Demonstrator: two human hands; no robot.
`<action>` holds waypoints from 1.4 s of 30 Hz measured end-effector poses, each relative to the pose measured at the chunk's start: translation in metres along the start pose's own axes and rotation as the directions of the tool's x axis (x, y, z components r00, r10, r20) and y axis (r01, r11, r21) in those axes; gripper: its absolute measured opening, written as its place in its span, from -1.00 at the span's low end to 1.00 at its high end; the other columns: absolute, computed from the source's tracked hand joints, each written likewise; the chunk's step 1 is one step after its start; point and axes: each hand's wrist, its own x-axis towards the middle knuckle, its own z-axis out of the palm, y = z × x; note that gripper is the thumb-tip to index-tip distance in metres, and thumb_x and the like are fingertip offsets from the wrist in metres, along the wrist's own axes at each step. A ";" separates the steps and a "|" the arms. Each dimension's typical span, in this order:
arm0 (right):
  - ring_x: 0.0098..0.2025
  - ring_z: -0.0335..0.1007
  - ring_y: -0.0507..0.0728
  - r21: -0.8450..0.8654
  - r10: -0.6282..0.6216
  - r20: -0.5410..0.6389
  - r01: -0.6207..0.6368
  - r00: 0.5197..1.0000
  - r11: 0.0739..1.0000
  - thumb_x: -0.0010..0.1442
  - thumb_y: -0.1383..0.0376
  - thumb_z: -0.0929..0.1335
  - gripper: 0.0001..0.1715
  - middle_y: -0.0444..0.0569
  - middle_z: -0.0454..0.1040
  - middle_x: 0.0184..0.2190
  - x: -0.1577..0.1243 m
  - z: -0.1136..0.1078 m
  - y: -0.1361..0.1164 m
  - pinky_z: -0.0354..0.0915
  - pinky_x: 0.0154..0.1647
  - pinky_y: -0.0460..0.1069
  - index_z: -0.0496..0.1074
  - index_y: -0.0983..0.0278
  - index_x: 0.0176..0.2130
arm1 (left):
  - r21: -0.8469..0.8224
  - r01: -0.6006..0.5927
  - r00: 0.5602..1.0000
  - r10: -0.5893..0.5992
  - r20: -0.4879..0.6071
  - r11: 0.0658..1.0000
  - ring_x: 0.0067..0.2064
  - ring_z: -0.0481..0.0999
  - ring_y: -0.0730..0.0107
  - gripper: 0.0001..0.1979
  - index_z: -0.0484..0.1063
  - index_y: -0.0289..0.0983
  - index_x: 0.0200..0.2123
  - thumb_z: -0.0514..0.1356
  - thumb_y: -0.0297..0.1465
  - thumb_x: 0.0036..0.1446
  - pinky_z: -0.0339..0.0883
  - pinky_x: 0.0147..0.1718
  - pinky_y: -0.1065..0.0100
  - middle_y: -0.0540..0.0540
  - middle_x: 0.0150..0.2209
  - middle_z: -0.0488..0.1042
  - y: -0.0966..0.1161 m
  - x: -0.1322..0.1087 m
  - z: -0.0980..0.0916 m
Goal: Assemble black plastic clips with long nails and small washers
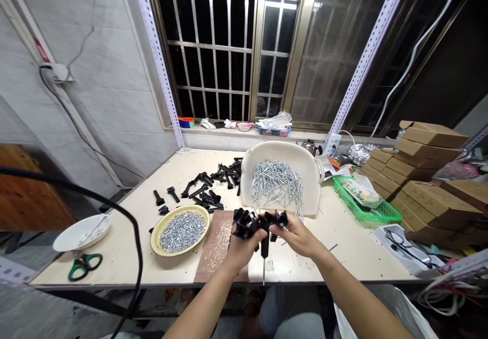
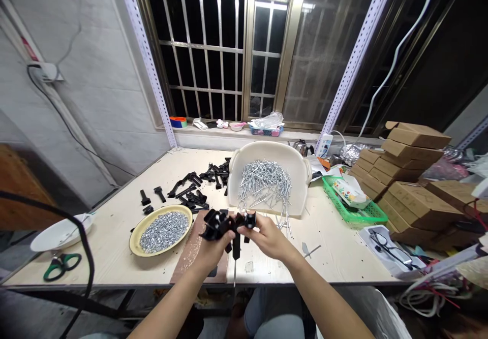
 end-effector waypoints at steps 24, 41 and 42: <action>-0.37 0.33 0.06 -0.682 0.201 0.452 0.192 0.869 0.706 -0.05 0.36 0.33 -0.78 -0.04 0.34 -0.21 -0.047 0.052 0.083 0.14 -0.41 -0.09 0.38 0.27 -0.29 | -0.324 0.201 0.947 -0.268 -0.176 0.924 -0.52 0.46 0.41 -0.72 0.42 -0.39 -0.49 0.31 -0.28 -0.23 0.35 -0.43 0.35 -0.07 -0.56 0.46 -0.030 0.032 -0.007; -0.35 0.35 0.11 0.120 0.208 -0.270 -0.181 0.940 0.976 0.11 0.08 0.30 -0.67 -0.01 0.46 -0.44 -0.014 0.011 0.077 0.27 -0.29 0.02 0.34 0.32 -0.37 | 0.191 0.008 0.999 -0.017 0.048 0.982 -0.26 0.50 0.15 -0.72 0.49 -0.30 -0.33 0.29 -0.32 -0.18 0.35 -0.25 0.21 -0.17 -0.31 0.54 0.006 0.015 -0.008; -0.31 0.36 0.12 0.151 0.199 -0.281 -0.162 0.939 0.975 0.11 0.09 0.30 -0.67 0.00 0.46 -0.42 -0.014 0.011 0.078 0.27 -0.24 0.03 0.35 0.32 -0.37 | 0.225 -0.016 0.999 0.004 0.054 0.974 -0.27 0.50 0.15 -0.73 0.49 -0.29 -0.34 0.29 -0.33 -0.19 0.35 -0.26 0.22 -0.16 -0.32 0.54 0.007 0.015 -0.009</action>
